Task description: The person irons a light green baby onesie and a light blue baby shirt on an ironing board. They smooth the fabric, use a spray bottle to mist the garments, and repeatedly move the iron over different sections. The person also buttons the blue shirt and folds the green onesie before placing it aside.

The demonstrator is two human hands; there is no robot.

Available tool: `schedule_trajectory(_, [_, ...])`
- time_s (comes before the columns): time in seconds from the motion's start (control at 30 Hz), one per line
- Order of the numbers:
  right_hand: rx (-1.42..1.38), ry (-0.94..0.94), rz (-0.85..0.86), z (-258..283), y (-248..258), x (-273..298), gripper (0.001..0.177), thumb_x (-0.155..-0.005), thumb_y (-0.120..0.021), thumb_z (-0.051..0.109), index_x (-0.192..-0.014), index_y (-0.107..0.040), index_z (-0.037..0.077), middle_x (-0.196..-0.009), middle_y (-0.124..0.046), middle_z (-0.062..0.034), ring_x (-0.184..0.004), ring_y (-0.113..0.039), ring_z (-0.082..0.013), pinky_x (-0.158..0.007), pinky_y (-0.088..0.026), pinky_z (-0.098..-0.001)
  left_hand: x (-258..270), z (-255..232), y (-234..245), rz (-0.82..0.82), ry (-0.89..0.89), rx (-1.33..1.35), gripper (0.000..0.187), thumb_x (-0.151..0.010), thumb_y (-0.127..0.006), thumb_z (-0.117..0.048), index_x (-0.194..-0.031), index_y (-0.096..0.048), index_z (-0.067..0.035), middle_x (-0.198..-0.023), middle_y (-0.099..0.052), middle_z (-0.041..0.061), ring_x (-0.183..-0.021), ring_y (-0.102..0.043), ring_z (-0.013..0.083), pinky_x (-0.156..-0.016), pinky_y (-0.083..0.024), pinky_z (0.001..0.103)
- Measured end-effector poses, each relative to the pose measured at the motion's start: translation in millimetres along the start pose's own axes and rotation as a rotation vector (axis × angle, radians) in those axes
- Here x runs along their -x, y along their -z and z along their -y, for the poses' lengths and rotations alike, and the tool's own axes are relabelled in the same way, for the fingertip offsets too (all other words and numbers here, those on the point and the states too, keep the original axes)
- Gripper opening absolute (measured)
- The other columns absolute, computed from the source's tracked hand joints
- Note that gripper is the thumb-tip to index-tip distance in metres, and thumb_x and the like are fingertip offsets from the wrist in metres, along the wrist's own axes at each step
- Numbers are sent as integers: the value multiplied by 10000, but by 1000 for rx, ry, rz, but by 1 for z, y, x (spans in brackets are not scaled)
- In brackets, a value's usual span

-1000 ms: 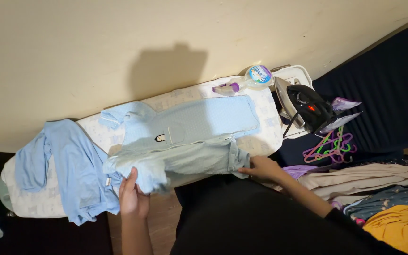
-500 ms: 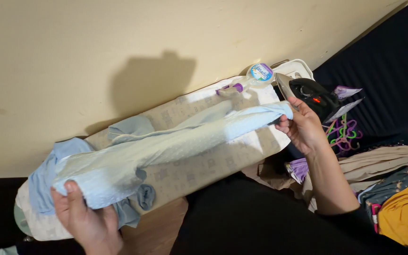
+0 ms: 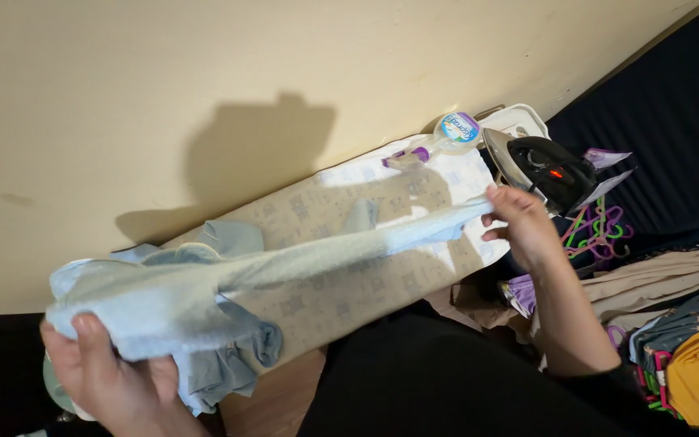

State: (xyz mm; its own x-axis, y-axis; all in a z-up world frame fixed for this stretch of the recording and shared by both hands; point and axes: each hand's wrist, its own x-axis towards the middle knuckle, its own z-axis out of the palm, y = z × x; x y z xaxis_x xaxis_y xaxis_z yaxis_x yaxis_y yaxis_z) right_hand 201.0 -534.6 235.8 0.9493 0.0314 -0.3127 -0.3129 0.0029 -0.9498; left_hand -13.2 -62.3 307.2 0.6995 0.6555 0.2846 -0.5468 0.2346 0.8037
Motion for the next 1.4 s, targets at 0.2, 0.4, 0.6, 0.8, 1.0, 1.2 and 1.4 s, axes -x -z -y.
schedule_trajectory(0.2, [-139, 80, 103, 62, -36, -46, 312, -1046, -524, 296, -1119, -662, 26, -902, -691, -95, -610, -654, -136, -503, -475, -223, -95, 43, -19, 26, -34, -169, 262, -1177, -554, -15, -1392, -409, 20, -1359, -585, 117, -1246, -606, 177, -1164, -507, 372])
schedule_trajectory(0.4, [-342, 624, 192, 111, -47, -60, 239, -1166, -632, 128, -977, -532, 24, -896, -638, -86, -746, -650, -140, -755, -595, -310, -125, 1, -32, -1, -250, -36, 276, -1181, -633, -84, -1363, -479, 54, -1304, -599, 170, -1185, -617, 245, -1132, -518, 432])
schedule_trajectory(0.6, [102, 589, 130, 49, -37, -58, 281, -1035, -742, 45, -1037, -465, 88, -849, -547, 9, -758, -599, -74, -656, -549, -255, -39, 18, 37, -166, -95, -603, 363, -1139, -716, -135, -1385, -464, -42, -1174, -527, 40, -1019, -503, 122, -913, -464, 302])
schedule_trajectory(0.8, [879, 175, 99, -72, -16, -57, 307, -882, -786, 260, -1006, -590, 60, -758, -734, -132, -679, -708, -202, -624, -535, -345, 81, 130, 100, -161, 518, -1372, 580, -937, -704, -262, -1388, -401, -57, -698, -542, 157, -644, -542, 291, -624, -441, 422])
schedule_trajectory(1.0, [1276, 117, 279, -94, 3, -79, 408, -803, -809, 335, -1092, -650, 95, -878, -761, -109, -856, -738, -299, -775, -567, -407, 134, 157, 111, -128, 665, -1500, 496, -994, -614, -317, -1360, -405, -55, -973, -702, 288, -907, -691, 460, -788, -525, 506])
schedule_trajectory(1.2, [1397, 852, -31, -47, -31, -150, 422, -825, -681, 10, -1227, -655, 136, -1185, -697, -106, -1148, -660, -329, -987, -533, -431, 115, 149, 122, -235, 616, -1450, 472, -965, -566, -285, -1362, -453, -58, -1057, -737, 204, -977, -691, 429, -858, -501, 508])
schedule_trajectory(1.4, [1581, 1215, 352, -32, -60, -203, 672, -563, -789, 81, -1209, -625, 170, -1168, -713, -79, -1211, -607, -356, -929, -469, -536, 92, 157, 155, -93, 57, -1666, 615, -782, -722, -234, -1312, -537, 19, -1222, -651, 288, -1051, -623, 495, -924, -509, 546])
